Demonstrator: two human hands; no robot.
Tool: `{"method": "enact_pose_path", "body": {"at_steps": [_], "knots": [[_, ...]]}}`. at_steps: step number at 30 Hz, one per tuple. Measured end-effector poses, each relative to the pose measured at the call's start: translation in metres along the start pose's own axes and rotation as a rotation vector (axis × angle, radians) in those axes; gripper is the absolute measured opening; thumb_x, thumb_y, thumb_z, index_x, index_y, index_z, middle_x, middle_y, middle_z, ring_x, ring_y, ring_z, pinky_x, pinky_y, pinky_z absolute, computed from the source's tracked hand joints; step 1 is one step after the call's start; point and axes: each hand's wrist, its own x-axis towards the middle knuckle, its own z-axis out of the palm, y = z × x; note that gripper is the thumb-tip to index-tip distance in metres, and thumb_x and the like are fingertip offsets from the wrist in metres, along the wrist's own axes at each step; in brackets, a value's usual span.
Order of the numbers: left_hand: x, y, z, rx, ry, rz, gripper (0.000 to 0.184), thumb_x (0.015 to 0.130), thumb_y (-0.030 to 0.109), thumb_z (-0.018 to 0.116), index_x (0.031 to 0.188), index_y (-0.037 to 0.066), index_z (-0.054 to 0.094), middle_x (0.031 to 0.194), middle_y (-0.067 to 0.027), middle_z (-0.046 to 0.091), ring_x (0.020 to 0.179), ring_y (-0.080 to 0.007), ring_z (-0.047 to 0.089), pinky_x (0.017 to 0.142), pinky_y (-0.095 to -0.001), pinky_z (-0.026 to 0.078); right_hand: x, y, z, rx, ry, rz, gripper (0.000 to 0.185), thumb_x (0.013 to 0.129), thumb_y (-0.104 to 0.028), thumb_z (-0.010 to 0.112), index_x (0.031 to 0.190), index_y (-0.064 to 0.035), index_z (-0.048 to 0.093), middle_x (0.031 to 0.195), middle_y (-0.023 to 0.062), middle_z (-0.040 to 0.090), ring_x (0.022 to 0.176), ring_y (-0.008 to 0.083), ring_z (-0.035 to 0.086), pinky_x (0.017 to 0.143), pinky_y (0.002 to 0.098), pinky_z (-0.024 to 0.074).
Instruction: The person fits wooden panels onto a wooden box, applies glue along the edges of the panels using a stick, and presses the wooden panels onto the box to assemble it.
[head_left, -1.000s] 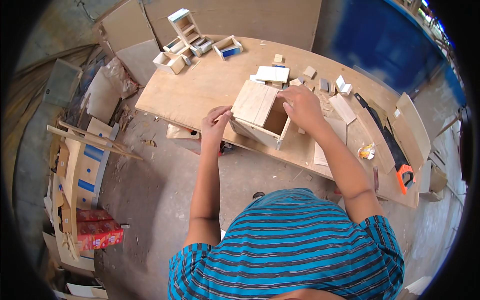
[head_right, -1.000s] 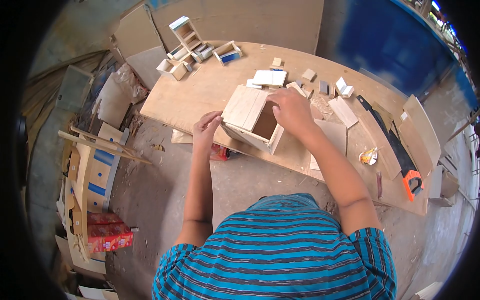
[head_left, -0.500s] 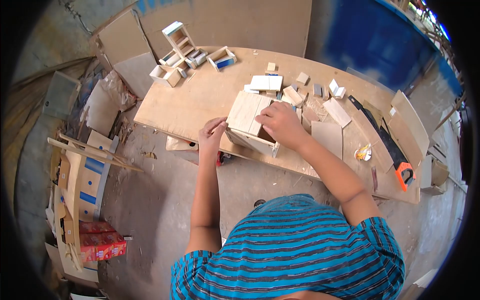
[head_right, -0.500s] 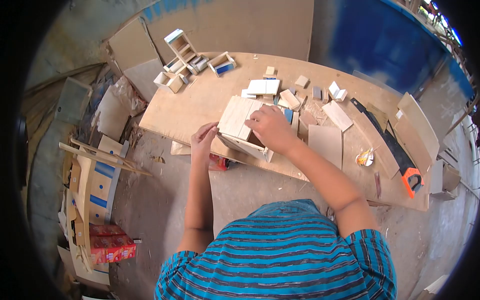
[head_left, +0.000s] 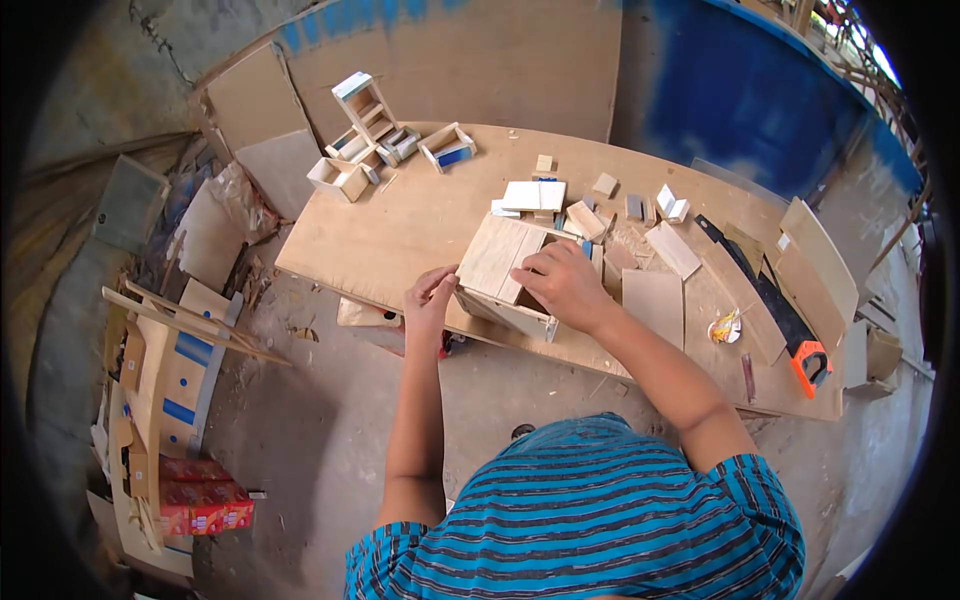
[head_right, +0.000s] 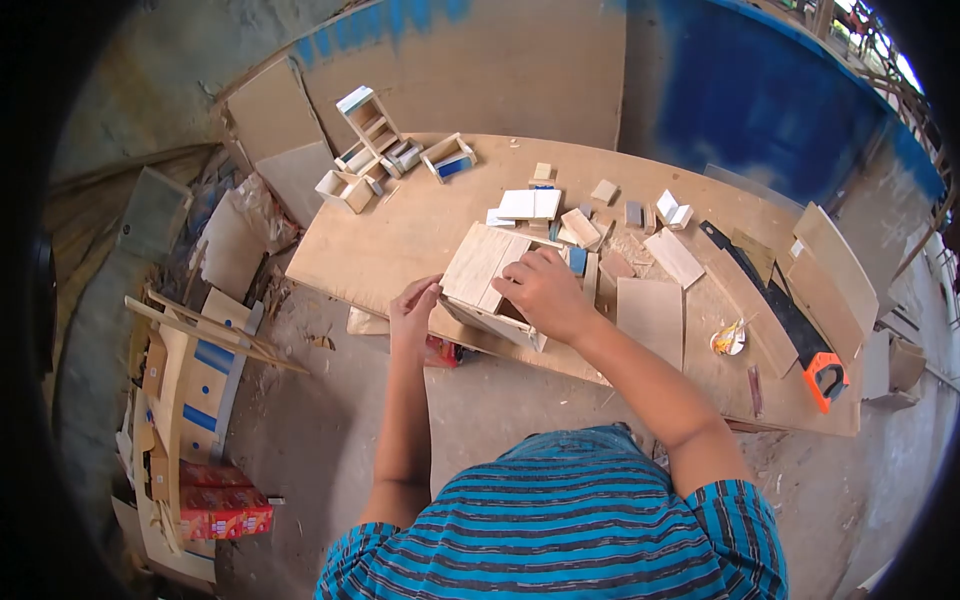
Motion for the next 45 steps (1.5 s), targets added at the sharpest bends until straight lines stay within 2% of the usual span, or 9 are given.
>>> {"method": "enact_pose_path", "body": {"at_steps": [21, 27, 29, 33, 36, 38, 39, 42, 45], "knots": [[-0.006, 0.020, -0.002, 0.076, -0.001, 0.123, 0.026, 0.094, 0.021, 0.055, 0.106, 0.002, 0.068, 0.106, -0.0051, 0.066, 0.101, -0.0127, 0.058, 0.084, -0.0274, 0.044, 0.023, -0.005, -0.029, 0.000, 0.260, -0.117, 0.028, 0.074, -0.011, 0.065, 0.102, -0.0122, 0.065, 0.096, 0.0019, 0.062, 0.089, 0.0196, 0.057, 0.088, 0.0365, 0.0425], [-0.027, 0.057, 0.010, 0.045, 0.008, 0.175, 0.026, 0.095, 0.017, 0.051, 0.108, 0.001, 0.067, 0.109, -0.0083, 0.066, 0.106, -0.0148, 0.058, 0.084, -0.0286, 0.044, 0.023, 0.004, -0.070, 0.353, 0.415, 0.442, 0.019, 0.080, -0.011, 0.065, 0.096, -0.0012, 0.064, 0.088, 0.0126, 0.066, 0.080, 0.0287, 0.063, 0.072, 0.0384, 0.0499], [-0.032, 0.065, 0.014, 0.006, -0.015, 0.216, 0.024, 0.094, 0.013, 0.052, 0.109, 0.000, 0.066, 0.110, -0.0104, 0.066, 0.106, -0.0158, 0.058, 0.084, -0.0280, 0.045, 0.016, 0.011, -0.087, 0.551, 0.388, 0.640, 0.020, 0.085, -0.013, 0.062, 0.098, 0.0020, 0.062, 0.089, 0.0145, 0.066, 0.078, 0.0253, 0.064, 0.068, 0.0334, 0.0503], [-0.042, 0.073, 0.023, 0.043, -0.095, 0.398, 0.026, 0.093, 0.011, 0.053, 0.112, -0.002, 0.063, 0.111, -0.0103, 0.064, 0.099, -0.0174, 0.061, 0.084, -0.0275, 0.045, -0.004, 0.024, -0.092, 0.614, 0.447, 0.626, 0.020, 0.089, -0.014, 0.059, 0.102, 0.0016, 0.063, 0.090, 0.0078, 0.067, 0.079, 0.0132, 0.062, 0.071, 0.0269, 0.0488], [-0.051, 0.070, 0.032, -0.067, -0.178, 0.307, 0.030, 0.092, 0.011, 0.054, 0.118, -0.004, 0.060, 0.111, -0.0112, 0.064, 0.097, -0.0172, 0.061, 0.082, -0.0283, 0.045, -0.011, 0.022, -0.097, 1.005, 0.305, 0.804, 0.020, 0.091, -0.013, 0.058, 0.104, 0.0016, 0.063, 0.092, 0.0025, 0.066, 0.080, 0.0078, 0.060, 0.073, 0.0248, 0.0481], [-0.067, 0.075, 0.040, -0.213, -0.342, 0.108, 0.032, 0.090, 0.006, 0.056, 0.120, -0.006, 0.057, 0.112, -0.0105, 0.060, 0.105, -0.0156, 0.056, 0.096, -0.0297, 0.042, -0.015, 0.009, -0.103, 1.257, 0.180, 0.894, 0.021, 0.092, -0.013, 0.057, 0.104, 0.0019, 0.063, 0.092, 0.0000, 0.065, 0.080, 0.0048, 0.058, 0.074, 0.0233, 0.0475], [-0.073, 0.079, 0.053, -0.318, -0.393, 0.117, 0.027, 0.090, 0.009, 0.057, 0.114, -0.005, 0.060, 0.104, -0.0087, 0.063, 0.094, -0.0135, 0.060, 0.087, -0.0281, 0.047, -0.019, 0.004, -0.104, 1.299, 0.068, 0.881, 0.023, 0.092, -0.014, 0.058, 0.107, 0.0026, 0.062, 0.091, -0.0004, 0.065, 0.080, 0.0050, 0.058, 0.074, 0.0226, 0.0470], [-0.093, 0.058, 0.059, -0.405, -0.451, -0.111, 0.021, 0.091, 0.011, 0.057, 0.106, -0.001, 0.064, 0.093, -0.0045, 0.065, 0.078, -0.0091, 0.059, 0.073, -0.0246, 0.050, -0.026, -0.012, -0.093, 1.247, -0.095, 0.876, 0.030, 0.091, -0.019, 0.060, 0.114, 0.0008, 0.060, 0.093, -0.0011, 0.065, 0.085, 0.0029, 0.057, 0.078, 0.0217, 0.0453], [-0.108, 0.051, 0.068, -0.423, -0.323, -0.246, 0.016, 0.092, 0.013, 0.057, 0.099, 0.001, 0.065, 0.078, 0.0012, 0.062, 0.064, -0.0051, 0.054, 0.060, -0.0223, 0.049, -0.031, -0.026, -0.089, 0.593, -0.031, 0.627, 0.041, 0.084, -0.022, 0.068, 0.119, -0.0051, 0.059, 0.111, 0.0082, 0.063, 0.101, 0.0202, 0.059, 0.089, 0.0338, 0.0452]]}}
